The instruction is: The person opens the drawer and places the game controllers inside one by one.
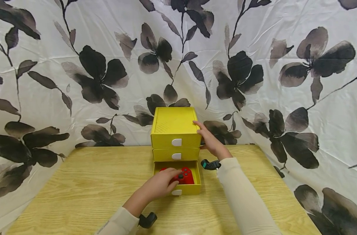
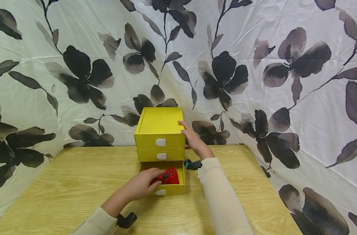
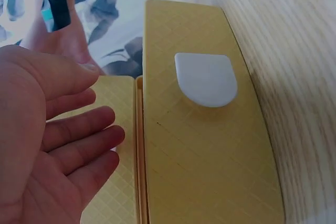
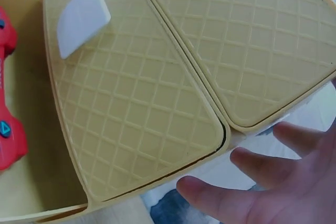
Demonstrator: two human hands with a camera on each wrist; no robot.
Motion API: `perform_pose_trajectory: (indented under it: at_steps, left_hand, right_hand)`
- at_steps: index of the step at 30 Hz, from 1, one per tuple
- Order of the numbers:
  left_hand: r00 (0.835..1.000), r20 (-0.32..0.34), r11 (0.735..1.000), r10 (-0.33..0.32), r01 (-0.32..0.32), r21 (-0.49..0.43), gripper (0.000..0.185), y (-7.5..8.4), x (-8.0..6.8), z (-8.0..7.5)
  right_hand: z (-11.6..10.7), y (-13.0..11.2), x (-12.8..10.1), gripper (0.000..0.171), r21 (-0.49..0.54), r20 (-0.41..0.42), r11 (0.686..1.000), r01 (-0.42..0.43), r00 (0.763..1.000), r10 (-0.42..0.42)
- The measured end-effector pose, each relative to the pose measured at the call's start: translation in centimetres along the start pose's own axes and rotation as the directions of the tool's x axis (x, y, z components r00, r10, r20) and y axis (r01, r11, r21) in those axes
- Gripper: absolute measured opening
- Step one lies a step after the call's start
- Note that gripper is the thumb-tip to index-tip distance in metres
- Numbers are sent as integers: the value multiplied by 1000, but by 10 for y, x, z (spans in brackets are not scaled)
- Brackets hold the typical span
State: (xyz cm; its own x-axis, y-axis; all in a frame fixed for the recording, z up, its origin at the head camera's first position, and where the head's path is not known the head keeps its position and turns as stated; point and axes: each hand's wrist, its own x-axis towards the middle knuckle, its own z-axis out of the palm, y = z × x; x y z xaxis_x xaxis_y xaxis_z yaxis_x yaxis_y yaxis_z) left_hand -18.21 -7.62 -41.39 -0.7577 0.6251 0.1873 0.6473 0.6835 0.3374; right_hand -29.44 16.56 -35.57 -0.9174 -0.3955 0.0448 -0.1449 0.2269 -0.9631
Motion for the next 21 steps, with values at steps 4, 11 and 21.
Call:
perform_pose_trajectory:
  at_steps: [4, 11, 21]
  left_hand:
    - [1000, -7, 1000, -8, 8, -8, 41, 0, -7, 1]
    - [999, -9, 998, -46, 45, -48, 42, 0, -16, 3]
    - [996, -67, 996, -65, 60, -71, 42, 0, -27, 8]
  right_hand:
    - [1, 1, 1, 56, 29, 10, 1000, -13, 1000, 13]
    - [0, -1, 0, 58, 42, 29, 999, -30, 999, 29]
    - [5, -25, -16, 59, 57, 43, 998, -27, 999, 25]
